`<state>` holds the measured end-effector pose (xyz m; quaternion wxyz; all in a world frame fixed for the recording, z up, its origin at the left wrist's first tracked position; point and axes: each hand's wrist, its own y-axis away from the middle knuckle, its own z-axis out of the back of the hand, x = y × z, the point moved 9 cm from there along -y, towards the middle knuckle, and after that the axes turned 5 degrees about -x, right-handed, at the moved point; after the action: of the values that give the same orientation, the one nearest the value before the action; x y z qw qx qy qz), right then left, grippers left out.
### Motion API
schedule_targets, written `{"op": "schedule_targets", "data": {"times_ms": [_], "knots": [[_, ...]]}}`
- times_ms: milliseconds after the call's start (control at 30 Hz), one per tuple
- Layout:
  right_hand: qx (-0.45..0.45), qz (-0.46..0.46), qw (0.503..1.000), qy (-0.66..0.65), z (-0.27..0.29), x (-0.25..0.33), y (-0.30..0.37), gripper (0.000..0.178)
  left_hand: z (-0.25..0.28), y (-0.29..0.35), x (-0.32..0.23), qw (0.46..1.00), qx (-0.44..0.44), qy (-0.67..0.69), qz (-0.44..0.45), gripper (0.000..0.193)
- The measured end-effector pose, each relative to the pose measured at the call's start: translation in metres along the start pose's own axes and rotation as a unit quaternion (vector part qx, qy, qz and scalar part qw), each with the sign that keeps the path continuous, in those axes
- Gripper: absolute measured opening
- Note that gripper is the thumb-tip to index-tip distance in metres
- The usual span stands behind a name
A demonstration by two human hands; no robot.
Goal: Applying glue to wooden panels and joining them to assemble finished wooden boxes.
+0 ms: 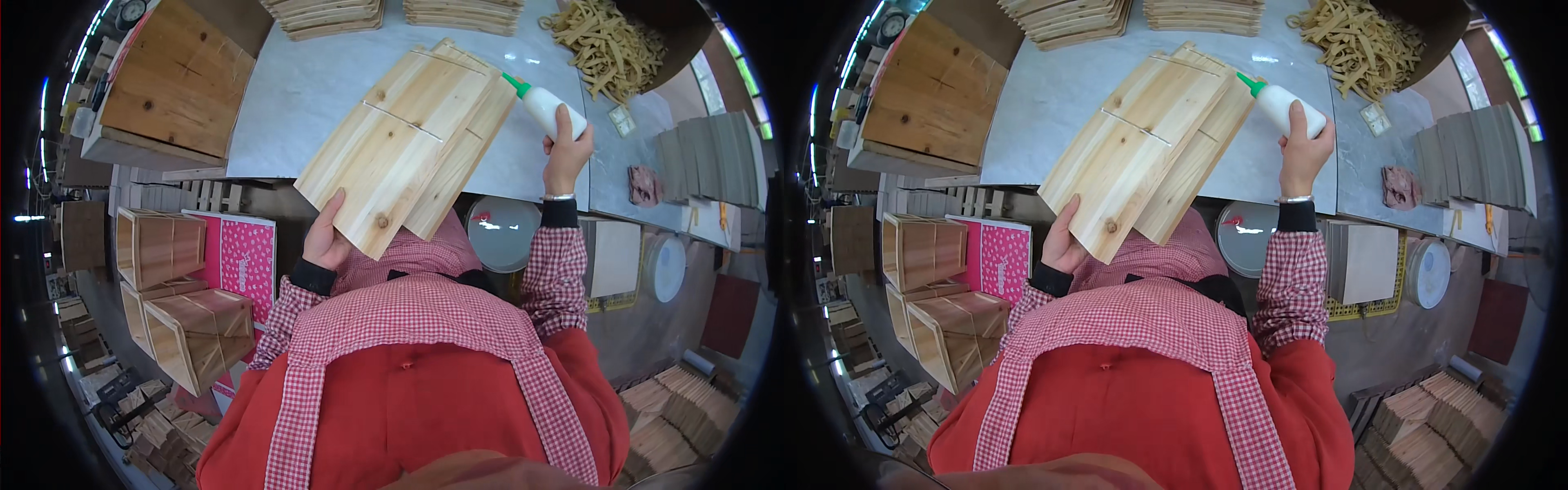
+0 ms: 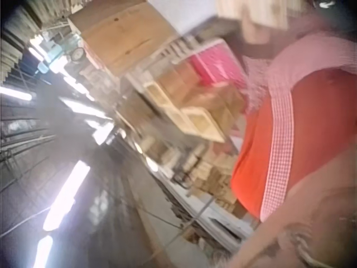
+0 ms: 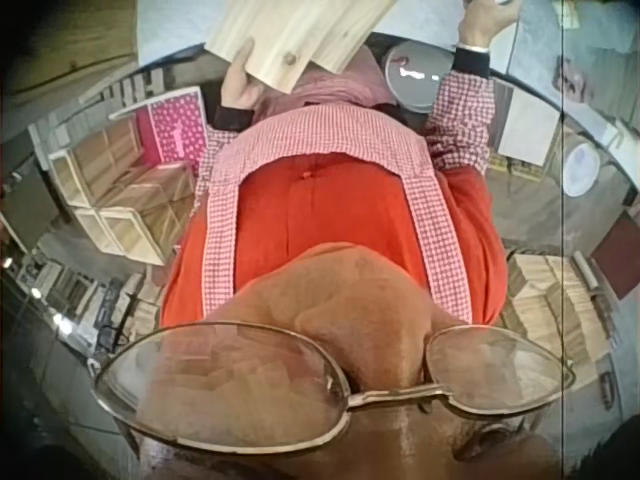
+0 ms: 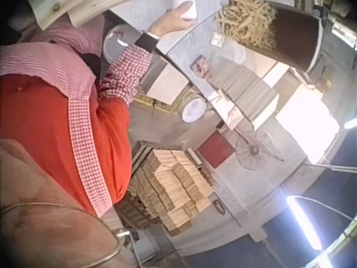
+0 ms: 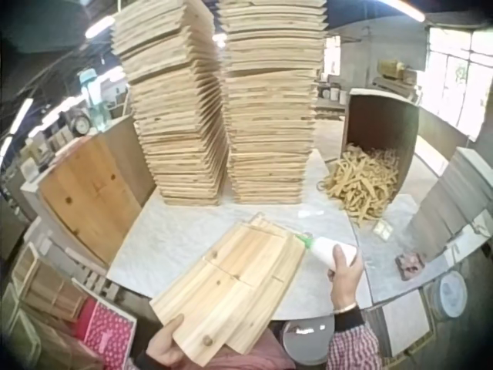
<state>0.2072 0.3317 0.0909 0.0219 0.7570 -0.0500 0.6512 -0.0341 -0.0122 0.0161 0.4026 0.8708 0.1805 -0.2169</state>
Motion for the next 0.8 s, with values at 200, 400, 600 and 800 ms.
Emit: {"op": "schedule_targets", "data": {"times_ms": [200, 400, 600, 800], "knots": [[0.005, 0.017, 0.999, 0.043, -0.007, -0.008, -0.012, 0.030, -0.001, 0.001, 0.000, 1.000, 0.001, 0.002, 0.002, 0.050], [0.054, -0.003, 0.998, 0.044, -0.008, 0.004, 0.006, 0.030, -0.003, 0.000, -0.003, 1.000, 0.014, 0.017, -0.005, 0.050], [0.135, -0.013, 0.989, 0.051, -0.010, 0.011, 0.044, 0.034, -0.013, 0.003, -0.010, 1.000, 0.020, 0.010, -0.022, 0.053], [0.192, -0.015, 0.978, 0.075, -0.015, 0.032, 0.092, 0.034, -0.025, 0.003, -0.015, 0.998, 0.050, 0.036, -0.008, 0.052]]}}
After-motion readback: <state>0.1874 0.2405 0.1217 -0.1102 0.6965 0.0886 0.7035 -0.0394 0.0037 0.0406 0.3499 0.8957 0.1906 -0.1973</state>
